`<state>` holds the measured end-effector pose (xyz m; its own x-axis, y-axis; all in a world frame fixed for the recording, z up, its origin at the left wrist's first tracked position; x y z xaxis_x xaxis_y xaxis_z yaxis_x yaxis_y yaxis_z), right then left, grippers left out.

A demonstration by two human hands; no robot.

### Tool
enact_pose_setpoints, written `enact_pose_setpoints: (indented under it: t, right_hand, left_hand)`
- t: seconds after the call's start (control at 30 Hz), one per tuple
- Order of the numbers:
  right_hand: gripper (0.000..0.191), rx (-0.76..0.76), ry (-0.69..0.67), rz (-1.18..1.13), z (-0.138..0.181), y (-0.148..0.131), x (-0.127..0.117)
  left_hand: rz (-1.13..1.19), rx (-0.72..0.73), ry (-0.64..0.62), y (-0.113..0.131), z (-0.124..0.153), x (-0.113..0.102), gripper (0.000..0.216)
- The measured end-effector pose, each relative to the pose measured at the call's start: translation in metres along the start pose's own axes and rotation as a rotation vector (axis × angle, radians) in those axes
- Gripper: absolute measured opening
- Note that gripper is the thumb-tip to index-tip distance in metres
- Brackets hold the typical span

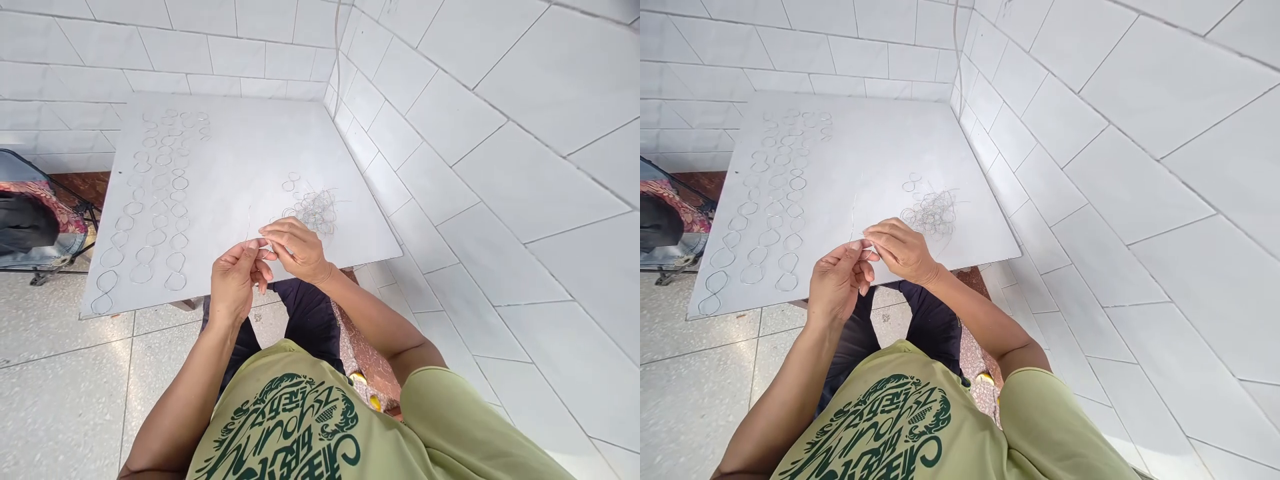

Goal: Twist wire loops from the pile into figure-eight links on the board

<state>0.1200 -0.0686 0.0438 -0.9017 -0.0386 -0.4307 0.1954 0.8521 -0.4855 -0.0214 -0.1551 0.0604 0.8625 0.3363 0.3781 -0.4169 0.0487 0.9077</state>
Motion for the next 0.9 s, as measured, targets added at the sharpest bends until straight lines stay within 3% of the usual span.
enact_pose_setpoints:
  t: [0.1,0.23,0.4,0.53,0.7,0.9]
  right_hand:
    - [0.034,0.096,-0.001,0.019,0.014,-0.007,0.006]
    - [0.044,0.343,-0.006,-0.039,0.035,-0.026,0.008]
    - [0.027,0.668,0.029,-0.160,0.057,-0.042,0.022]
    - [0.026,0.719,0.091,-0.121,0.061,-0.038,0.034]
    - [0.029,0.810,0.104,-0.123,0.066,-0.029,0.035]
    - [0.030,0.772,0.109,-0.125,0.068,-0.029,0.038]
  left_hand:
    - [-0.053,0.015,0.057,-0.006,0.003,-0.007,0.044]
    - [-0.235,0.082,0.139,-0.014,0.003,-0.016,0.050]
    - [-0.506,0.220,0.188,-0.025,0.001,-0.024,0.041]
    - [-0.628,0.252,0.121,-0.034,0.001,-0.025,0.040]
    - [-0.506,0.225,0.119,-0.043,0.007,-0.028,0.055]
    - [-0.404,0.296,0.158,-0.044,0.014,-0.032,0.040]
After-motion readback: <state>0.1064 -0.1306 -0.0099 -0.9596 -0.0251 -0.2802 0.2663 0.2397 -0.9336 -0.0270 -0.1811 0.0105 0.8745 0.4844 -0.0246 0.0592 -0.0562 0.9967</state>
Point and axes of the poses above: each hand's wrist, its own z-axis away from the middle knuckle, its own x-axis out of the palm, y = z × x, the point moved 2 cm from there along -z, towards the middle knuckle, and after that the axes turned 6 degrees about y, right-handed, at the moved point
